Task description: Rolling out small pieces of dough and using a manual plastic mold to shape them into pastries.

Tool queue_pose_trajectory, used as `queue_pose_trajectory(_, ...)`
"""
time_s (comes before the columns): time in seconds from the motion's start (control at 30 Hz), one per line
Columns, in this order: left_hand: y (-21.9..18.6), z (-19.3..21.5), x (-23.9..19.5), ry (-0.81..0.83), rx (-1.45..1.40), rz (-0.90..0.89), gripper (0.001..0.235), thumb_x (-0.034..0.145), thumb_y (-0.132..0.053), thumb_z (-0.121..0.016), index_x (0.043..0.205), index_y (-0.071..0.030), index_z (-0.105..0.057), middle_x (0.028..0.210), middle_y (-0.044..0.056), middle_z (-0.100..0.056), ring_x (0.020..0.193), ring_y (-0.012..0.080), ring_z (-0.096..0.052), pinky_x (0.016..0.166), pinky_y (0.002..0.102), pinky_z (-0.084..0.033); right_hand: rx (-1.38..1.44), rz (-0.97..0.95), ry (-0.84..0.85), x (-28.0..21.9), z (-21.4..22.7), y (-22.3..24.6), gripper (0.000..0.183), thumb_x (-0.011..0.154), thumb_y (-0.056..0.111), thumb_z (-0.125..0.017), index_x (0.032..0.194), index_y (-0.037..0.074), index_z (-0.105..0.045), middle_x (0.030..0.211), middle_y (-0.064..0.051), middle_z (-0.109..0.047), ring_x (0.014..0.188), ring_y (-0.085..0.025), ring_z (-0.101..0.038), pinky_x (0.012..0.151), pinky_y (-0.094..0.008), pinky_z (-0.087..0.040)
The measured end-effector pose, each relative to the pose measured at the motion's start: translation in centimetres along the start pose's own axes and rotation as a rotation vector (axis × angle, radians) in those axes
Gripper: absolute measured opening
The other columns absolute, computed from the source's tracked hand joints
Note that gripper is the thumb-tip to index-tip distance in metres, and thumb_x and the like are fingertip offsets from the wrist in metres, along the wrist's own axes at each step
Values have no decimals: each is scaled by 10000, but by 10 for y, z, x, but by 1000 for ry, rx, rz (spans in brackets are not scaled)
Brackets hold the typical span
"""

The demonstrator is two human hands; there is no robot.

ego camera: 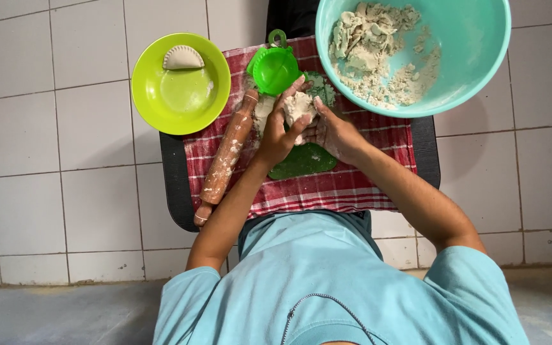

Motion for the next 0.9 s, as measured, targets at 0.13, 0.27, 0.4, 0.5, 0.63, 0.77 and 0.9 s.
queue_pose_trajectory(0.13,34,2,-9,67,-164,257,831,1077,-561,-365,1609,44,-162,1186,134,-507,948,164,-464,835,288,-415,33,-35,-135,-4,-10,11,651,1027,623,-453,1172,24,-663,1030,-130,-735,872,-207,-731,857,-365,-574)
queue_pose_trajectory(0.27,68,0,-7,73,-123,88,588,1182,-440,-248,1654,-90,-228,1662,132,-309,1546,343,-295,1301,503,-200,-27,-32,-194,4,20,-11,662,1004,668,-490,1155,43,-647,998,-132,-728,849,-209,-733,829,-366,-589)
queue_pose_trajectory(0.4,46,-3,-1,56,-107,61,640,1164,-499,-314,1650,-86,-265,1680,173,-313,1550,349,-275,1343,530,-108,14,9,-221,4,26,-9,561,1030,597,-520,1049,51,-648,887,-123,-748,769,-190,-762,764,-331,-616)
queue_pose_trajectory(0.5,59,-2,-2,62,-123,14,574,1168,-412,-415,1654,-124,-316,1691,108,-326,1575,298,-255,1322,485,-153,-89,53,-163,7,33,-10,695,1040,649,-428,1203,3,-626,1016,-186,-744,815,-241,-761,788,-376,-620)
queue_pose_trajectory(0.63,55,0,-3,43,-74,-15,506,1124,-286,-567,1599,-161,-444,1632,72,-423,1542,255,-302,1300,476,-202,-149,121,-72,4,11,5,807,1047,672,-314,1336,-52,-523,1103,-239,-720,900,-327,-762,834,-439,-606)
queue_pose_trajectory(0.77,54,5,-1,-39,-26,-11,440,1054,-180,-685,1479,-111,-595,1484,117,-596,1438,230,-467,1250,454,-318,-178,143,-23,11,19,-3,853,1052,674,-251,1397,-78,-460,1114,-256,-717,941,-351,-765,859,-455,-597)
queue_pose_trajectory(0.9,55,3,-2,-34,-104,-13,540,1042,-277,-728,1531,-139,-543,1526,103,-562,1461,223,-444,1260,447,-316,-130,97,-88,4,5,9,910,1012,718,-298,1482,-51,-418,1180,-242,-703,984,-337,-752,887,-453,-594)
Point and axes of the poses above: each hand's wrist, its own x-axis towards the middle knuckle, its own z-axis out of the back of the hand, y = z × x, the point moved 7 cm from there along x, towards the middle knuckle
